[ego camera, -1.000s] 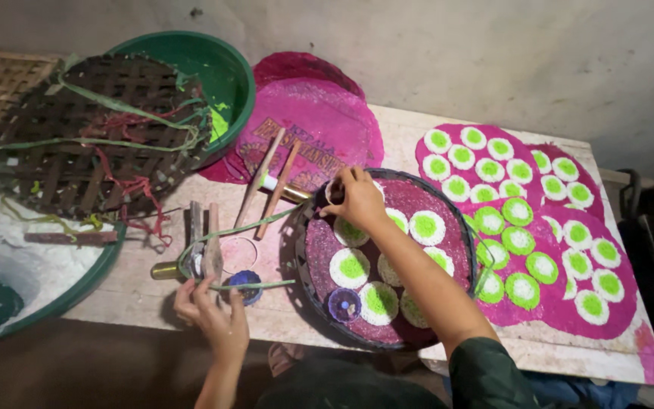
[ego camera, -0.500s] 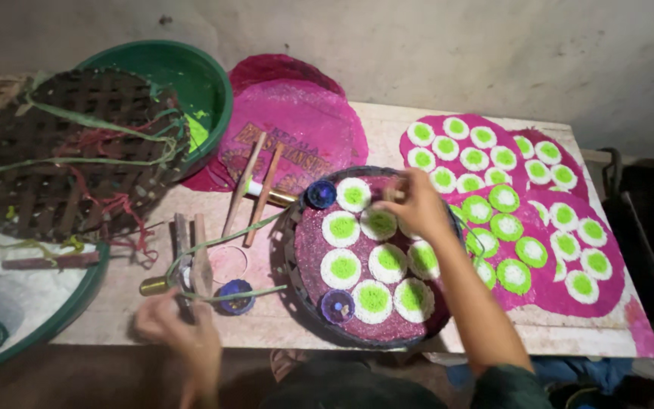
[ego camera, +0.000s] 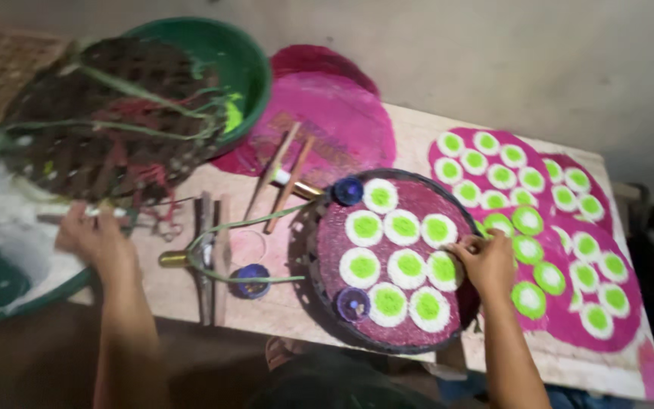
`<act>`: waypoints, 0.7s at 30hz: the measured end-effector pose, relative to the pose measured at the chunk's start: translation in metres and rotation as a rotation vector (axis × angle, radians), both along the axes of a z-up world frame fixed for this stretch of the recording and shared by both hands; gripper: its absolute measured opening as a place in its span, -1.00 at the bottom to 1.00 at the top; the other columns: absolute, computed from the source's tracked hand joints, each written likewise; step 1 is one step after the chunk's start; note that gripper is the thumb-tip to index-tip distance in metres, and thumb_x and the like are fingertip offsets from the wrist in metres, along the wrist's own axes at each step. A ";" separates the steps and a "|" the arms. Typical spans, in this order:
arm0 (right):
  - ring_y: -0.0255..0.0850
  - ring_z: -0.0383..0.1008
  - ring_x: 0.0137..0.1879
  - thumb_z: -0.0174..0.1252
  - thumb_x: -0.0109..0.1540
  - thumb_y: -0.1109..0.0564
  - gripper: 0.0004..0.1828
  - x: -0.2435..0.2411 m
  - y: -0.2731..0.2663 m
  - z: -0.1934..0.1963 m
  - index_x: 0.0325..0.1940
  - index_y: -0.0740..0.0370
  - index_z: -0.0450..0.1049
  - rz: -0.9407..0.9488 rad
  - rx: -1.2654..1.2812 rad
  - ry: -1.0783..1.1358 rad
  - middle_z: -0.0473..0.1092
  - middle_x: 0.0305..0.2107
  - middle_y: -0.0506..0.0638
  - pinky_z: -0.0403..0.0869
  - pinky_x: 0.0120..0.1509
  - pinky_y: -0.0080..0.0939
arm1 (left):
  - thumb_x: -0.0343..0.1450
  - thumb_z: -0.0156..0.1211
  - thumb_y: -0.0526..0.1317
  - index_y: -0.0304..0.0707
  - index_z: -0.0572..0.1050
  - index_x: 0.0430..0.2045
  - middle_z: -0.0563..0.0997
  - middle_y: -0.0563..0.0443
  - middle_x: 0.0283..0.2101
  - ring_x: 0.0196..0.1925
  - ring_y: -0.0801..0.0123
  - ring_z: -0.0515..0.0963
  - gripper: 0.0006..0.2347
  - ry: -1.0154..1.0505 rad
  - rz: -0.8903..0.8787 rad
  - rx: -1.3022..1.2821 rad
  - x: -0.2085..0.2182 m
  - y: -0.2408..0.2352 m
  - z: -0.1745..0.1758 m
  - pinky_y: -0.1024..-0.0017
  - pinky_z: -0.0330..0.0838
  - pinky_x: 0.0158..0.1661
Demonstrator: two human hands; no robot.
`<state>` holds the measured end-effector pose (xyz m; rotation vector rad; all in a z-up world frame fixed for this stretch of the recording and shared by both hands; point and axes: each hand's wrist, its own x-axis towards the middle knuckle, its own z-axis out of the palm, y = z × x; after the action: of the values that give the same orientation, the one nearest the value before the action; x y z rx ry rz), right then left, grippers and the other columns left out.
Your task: The person uncovers a steamer, removes a round tray of steamed cakes, and places them onto a large circular frame.
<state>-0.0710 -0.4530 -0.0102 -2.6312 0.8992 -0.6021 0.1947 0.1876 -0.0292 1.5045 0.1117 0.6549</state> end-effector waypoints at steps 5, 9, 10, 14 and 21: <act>0.20 0.41 0.11 0.54 0.08 -0.19 -0.21 -0.015 -0.007 0.009 0.16 0.39 0.44 -0.003 -0.174 -0.066 0.40 -0.05 0.27 0.43 0.12 0.17 | 0.46 0.44 -0.02 -0.45 0.27 0.24 0.25 -0.51 0.25 0.29 -0.47 0.22 -0.39 0.225 0.451 0.933 0.051 0.039 0.031 -0.27 0.01 0.28; 0.07 0.39 0.02 0.49 0.20 -0.14 -0.27 -0.024 -0.007 0.026 0.23 0.39 0.41 -0.067 -0.007 -0.134 0.27 0.10 0.27 0.44 0.03 0.08 | 0.43 0.40 0.05 -0.52 0.39 0.17 0.43 -0.55 0.15 0.23 -0.37 0.37 -0.40 0.602 0.505 0.971 0.092 0.079 0.042 -0.18 0.21 0.18; 0.04 0.39 0.01 0.49 0.21 -0.12 -0.29 -0.026 -0.006 0.030 0.22 0.38 0.42 -0.082 -0.002 -0.113 0.26 0.10 0.25 0.45 0.01 0.06 | 0.43 0.36 0.02 -0.49 0.45 0.12 0.48 -0.52 0.15 0.22 -0.32 0.44 -0.46 0.712 0.420 0.920 0.102 0.092 0.041 -0.11 0.28 0.17; -0.06 0.39 0.00 0.48 0.24 -0.05 -0.38 -0.024 0.002 0.040 0.22 0.36 0.44 -0.082 0.035 -0.151 0.24 0.11 0.21 0.52 -0.07 -0.09 | 0.51 0.13 -0.13 -0.36 0.59 0.03 0.58 -0.36 0.15 0.16 -0.17 0.58 -0.69 0.948 0.161 1.299 0.155 0.129 0.046 -0.04 0.49 0.01; -0.14 0.43 -0.02 0.45 0.30 0.11 -0.57 -0.027 0.017 0.047 0.13 0.35 0.46 -0.027 0.062 -0.274 0.27 0.05 0.17 0.56 -0.07 -0.22 | 0.59 -0.11 -0.12 -0.46 0.63 -0.03 0.56 -0.41 0.17 0.13 -0.20 0.56 -0.62 0.865 0.086 1.427 0.186 0.129 0.048 -0.06 0.47 -0.02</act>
<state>-0.0976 -0.4360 0.0368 -2.4081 0.8545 -0.9002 0.3802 0.3166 0.0184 3.1092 0.4248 -0.0126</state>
